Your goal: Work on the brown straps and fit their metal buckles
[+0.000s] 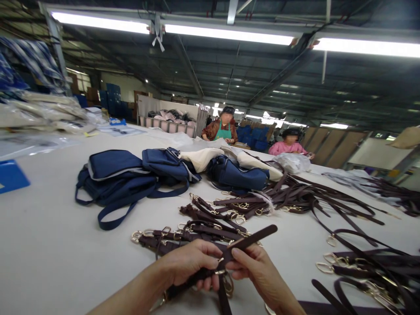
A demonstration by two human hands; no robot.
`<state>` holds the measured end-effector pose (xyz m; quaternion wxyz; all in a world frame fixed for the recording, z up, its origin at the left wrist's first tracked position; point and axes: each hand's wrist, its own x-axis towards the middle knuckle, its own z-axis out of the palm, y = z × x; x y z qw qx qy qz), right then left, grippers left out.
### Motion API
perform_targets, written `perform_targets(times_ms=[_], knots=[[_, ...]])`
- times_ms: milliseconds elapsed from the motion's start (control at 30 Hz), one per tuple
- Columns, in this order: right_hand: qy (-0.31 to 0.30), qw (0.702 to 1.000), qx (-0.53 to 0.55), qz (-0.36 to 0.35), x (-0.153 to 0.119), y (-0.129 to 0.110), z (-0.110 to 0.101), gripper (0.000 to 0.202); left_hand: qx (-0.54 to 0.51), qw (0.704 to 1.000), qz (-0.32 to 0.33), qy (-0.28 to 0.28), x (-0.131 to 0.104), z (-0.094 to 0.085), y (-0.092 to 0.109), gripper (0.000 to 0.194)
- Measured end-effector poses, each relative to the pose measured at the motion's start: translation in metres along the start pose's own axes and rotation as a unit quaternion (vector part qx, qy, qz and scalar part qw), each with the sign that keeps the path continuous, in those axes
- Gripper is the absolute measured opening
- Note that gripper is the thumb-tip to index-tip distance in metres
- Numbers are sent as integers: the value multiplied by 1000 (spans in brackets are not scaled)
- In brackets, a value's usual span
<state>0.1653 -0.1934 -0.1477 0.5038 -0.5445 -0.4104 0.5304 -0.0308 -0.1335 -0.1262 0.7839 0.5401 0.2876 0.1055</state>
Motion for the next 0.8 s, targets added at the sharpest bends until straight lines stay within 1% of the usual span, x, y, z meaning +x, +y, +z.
perform_targets(times_ms=[100, 167, 333, 467, 533, 567, 633, 700, 733, 767, 800], knots=[[-11, 1000, -12, 4, 0, 2, 0, 52, -7, 1000, -10, 18, 2, -1, -1, 39], [-14, 1000, -21, 6, 0, 2, -1, 52, -13, 1000, -14, 22, 3, -1, -2, 39], [-2, 999, -34, -2, 0, 2, -2, 54, -13, 1000, -7, 22, 7, -2, -5, 37], [17, 997, -72, -18, 2, 4, 2, 58, -22, 998, -5, 55, 13, 0, -12, 34], [43, 992, -106, -56, 2, 7, 4, 57, -26, 997, 2, 74, 14, 2, -12, 34], [51, 985, -136, -90, 2, 9, 6, 54, -24, 997, 7, 79, 14, 4, -12, 33], [63, 957, -219, -181, -1, 14, 8, 39, 1, 996, 7, 88, 14, 8, -10, 32], [61, 916, -302, -255, -5, 19, 11, 23, 43, 993, 12, 108, 16, 13, -11, 25], [63, 907, -319, -268, -6, 21, 11, 18, 55, 990, 21, 128, 18, 14, -13, 20], [63, 909, -316, -265, -7, 23, 12, 16, 58, 986, 35, 151, 20, 15, -17, 16], [57, 919, -299, -251, -7, 25, 12, 15, 53, 982, 53, 172, 23, 14, -22, 15]])
